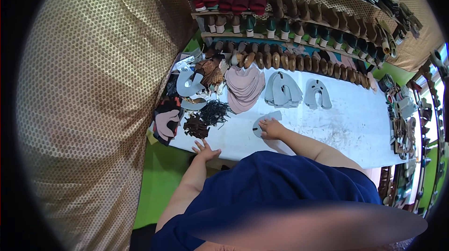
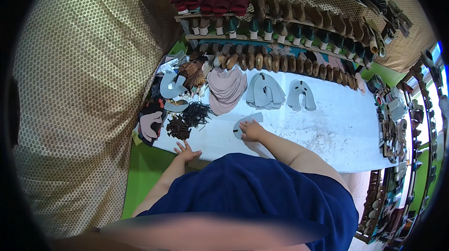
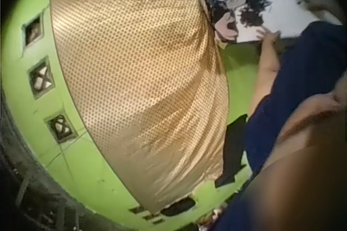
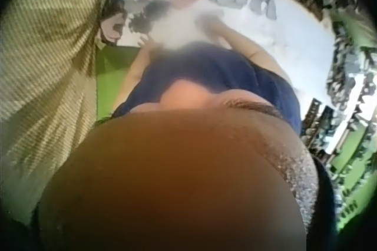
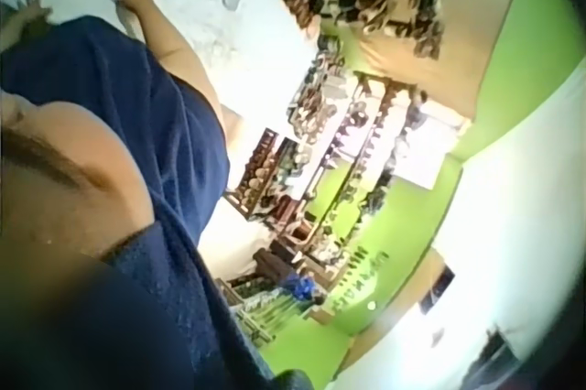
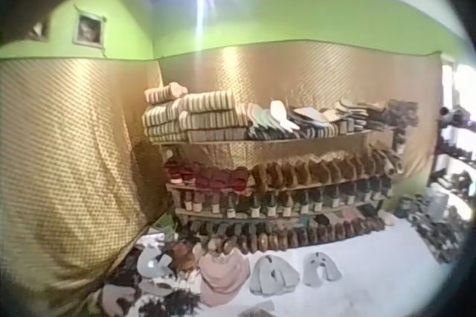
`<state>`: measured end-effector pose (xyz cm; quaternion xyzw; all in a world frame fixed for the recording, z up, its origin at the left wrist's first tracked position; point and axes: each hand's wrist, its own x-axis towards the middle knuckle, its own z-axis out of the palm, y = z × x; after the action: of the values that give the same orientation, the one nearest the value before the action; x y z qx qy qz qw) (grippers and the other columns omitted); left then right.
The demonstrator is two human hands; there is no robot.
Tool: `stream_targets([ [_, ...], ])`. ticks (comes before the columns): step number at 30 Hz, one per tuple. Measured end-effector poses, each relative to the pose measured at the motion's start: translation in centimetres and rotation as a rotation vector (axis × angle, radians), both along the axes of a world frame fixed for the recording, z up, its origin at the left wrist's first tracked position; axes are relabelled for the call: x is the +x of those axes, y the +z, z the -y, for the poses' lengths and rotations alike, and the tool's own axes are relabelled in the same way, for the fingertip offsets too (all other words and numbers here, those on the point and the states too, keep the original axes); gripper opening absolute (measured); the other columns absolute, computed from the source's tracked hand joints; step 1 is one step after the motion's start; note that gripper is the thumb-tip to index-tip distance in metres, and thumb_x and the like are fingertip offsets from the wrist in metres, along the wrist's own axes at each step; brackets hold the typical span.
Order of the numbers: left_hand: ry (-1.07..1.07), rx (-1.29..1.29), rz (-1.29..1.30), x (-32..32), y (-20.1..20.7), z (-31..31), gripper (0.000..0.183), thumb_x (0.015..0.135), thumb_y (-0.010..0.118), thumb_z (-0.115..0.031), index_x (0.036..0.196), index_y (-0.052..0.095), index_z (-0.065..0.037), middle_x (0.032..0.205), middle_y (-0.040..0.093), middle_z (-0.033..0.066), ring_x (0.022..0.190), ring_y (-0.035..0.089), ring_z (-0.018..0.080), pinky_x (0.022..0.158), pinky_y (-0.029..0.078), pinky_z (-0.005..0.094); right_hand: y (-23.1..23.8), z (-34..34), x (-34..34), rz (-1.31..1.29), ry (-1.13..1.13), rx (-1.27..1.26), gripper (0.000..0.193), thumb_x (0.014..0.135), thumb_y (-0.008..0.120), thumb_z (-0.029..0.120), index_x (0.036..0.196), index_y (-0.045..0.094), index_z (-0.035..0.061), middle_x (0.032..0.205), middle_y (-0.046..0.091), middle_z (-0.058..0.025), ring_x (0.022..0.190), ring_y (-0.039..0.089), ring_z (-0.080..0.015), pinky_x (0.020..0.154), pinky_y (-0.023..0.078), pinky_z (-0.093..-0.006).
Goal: Sorting and organizing cut fabric and leather shoe upper components on a manufacturing workbench.
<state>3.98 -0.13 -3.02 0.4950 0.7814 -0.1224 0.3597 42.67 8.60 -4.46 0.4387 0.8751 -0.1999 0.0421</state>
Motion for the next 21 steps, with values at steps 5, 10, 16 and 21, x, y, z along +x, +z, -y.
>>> stream_targets([
  [5,0.007,0.023,0.025,-0.3,-0.5,-0.1,0.136,0.071,0.066,-0.076,0.155,-0.019,-0.012,0.156,-0.028,0.0298,0.139,-0.027,0.0577,0.115,-0.006,0.0623,1.8,1.0,-0.2,0.069,-0.010,0.024,0.073,0.091,0.056,0.044,0.153,0.033,0.0125,0.161,0.029,-0.0102,0.149,0.025,-0.0320,0.115,0.024,-0.0624],
  [10,-0.014,0.017,0.004,-0.1,0.0,-0.1,0.134,0.072,0.066,-0.075,0.155,-0.018,-0.013,0.156,-0.028,0.0298,0.139,-0.026,0.0578,0.115,-0.007,0.0623,3.7,2.9,-1.1,0.146,-0.034,-0.007,0.065,0.095,0.051,0.045,0.153,0.034,0.0198,0.163,0.024,-0.0069,0.149,0.023,-0.0337,0.112,0.023,-0.0670],
  [16,-0.033,0.026,0.006,-0.2,0.1,0.0,0.133,0.073,0.065,-0.075,0.155,-0.018,-0.013,0.155,-0.028,0.0307,0.139,-0.027,0.0576,0.114,-0.008,0.0627,5.4,-1.1,-3.3,0.182,-0.103,-0.174,0.058,0.094,0.055,0.038,0.149,0.041,0.0242,0.156,0.039,-0.0065,0.148,0.026,-0.0338,0.112,0.023,-0.0679],
  [21,-0.071,0.030,0.052,-0.5,-0.2,0.3,0.134,0.072,0.065,-0.076,0.155,-0.018,-0.010,0.154,-0.028,0.0331,0.138,-0.031,0.0568,0.112,-0.012,0.0646,5.2,-1.2,-5.2,0.180,-0.031,0.135,0.050,0.089,0.062,0.028,0.139,0.054,0.0239,0.144,0.050,-0.0054,0.145,0.031,-0.0314,0.113,0.021,-0.0690],
])
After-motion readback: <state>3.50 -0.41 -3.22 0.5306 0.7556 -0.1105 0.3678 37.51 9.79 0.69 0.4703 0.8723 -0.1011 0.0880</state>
